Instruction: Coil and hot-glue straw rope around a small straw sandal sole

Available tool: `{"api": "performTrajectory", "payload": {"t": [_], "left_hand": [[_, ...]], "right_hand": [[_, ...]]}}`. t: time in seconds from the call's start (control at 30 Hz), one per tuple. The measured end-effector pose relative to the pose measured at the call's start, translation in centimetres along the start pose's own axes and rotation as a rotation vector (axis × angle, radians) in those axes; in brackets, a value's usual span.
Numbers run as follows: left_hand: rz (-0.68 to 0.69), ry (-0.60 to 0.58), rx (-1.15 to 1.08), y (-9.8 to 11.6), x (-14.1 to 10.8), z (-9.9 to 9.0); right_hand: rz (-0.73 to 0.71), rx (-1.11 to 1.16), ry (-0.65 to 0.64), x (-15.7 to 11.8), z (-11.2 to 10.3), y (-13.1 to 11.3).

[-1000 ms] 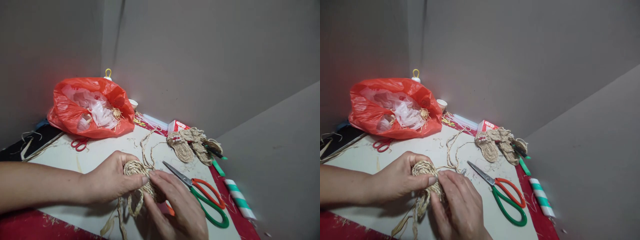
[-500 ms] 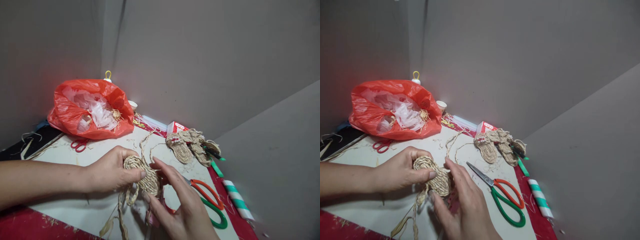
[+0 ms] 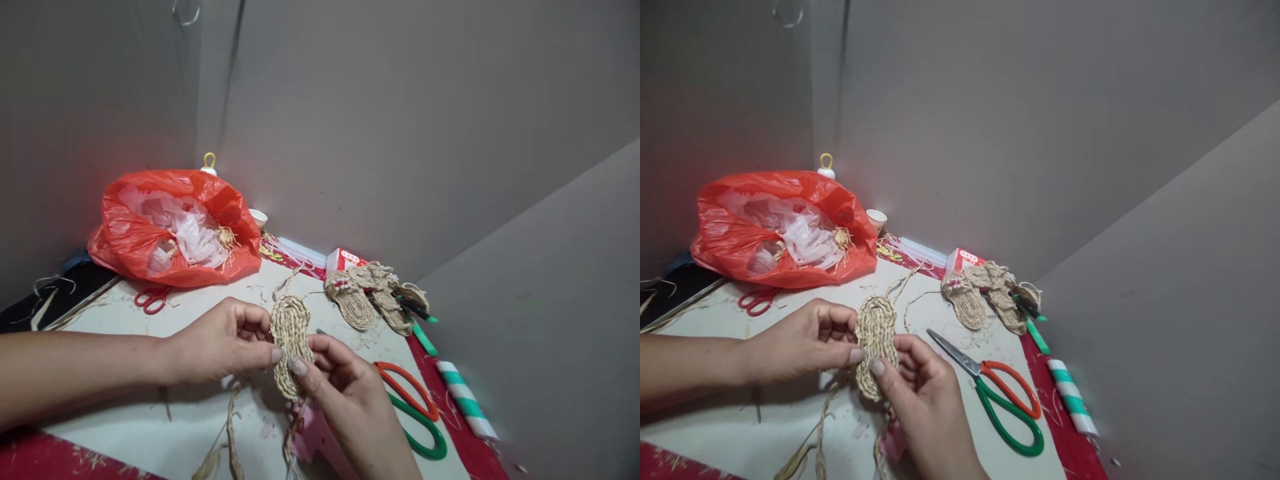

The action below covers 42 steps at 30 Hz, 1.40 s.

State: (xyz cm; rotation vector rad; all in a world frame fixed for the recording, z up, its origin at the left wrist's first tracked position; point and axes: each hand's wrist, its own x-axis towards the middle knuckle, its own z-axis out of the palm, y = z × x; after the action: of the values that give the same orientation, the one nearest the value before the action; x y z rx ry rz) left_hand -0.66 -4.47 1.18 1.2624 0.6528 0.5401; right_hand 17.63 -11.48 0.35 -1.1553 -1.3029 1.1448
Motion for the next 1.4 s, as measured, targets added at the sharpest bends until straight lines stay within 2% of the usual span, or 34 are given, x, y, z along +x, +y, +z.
{"api": "performTrajectory", "payload": {"t": [0.13, 0.27, 0.43, 0.57, 0.77, 1.0, 1.17, 1.27, 1.4], "left_hand": [[-0.007, 0.016, 0.059, 0.2, 0.0, -0.1], [0.005, -0.043, 0.134, 0.5, -0.1, -0.6], [0.011, -0.068, 0.188, 0.4, -0.1, -0.8], [0.017, -0.063, 0.208, 0.1, 0.0, -0.7], [0.049, -0.063, 0.241, 0.1, -0.3, -0.3], [0.138, -0.05, 0.345, -0.5, -0.6, 0.5], [0.162, -0.005, 0.368, -1.1, -0.1, 0.6], [0.155, -0.007, 0.344, -0.8, 0.0, 0.4], [0.176, 0.006, 0.34, -0.2, -0.1, 0.0]], "right_hand": [[-0.075, -0.218, -0.018, -0.2, -0.4, -0.7], [0.015, -0.306, 0.049, -0.4, -0.6, -0.9], [0.117, -0.208, -0.002, -0.5, -0.6, -0.7], [0.161, -0.148, 0.01, -0.3, -0.6, -0.5], [0.239, 0.114, -0.042, 0.0, 0.2, -0.3], [0.233, -0.008, 0.057, -0.6, 1.0, 0.2], [0.184, -0.154, 0.037, -0.4, 0.6, 0.4], [0.196, -0.128, -0.037, 0.0, 0.0, -0.2], [0.187, -0.071, -0.006, 0.5, -0.8, -0.6]]}}
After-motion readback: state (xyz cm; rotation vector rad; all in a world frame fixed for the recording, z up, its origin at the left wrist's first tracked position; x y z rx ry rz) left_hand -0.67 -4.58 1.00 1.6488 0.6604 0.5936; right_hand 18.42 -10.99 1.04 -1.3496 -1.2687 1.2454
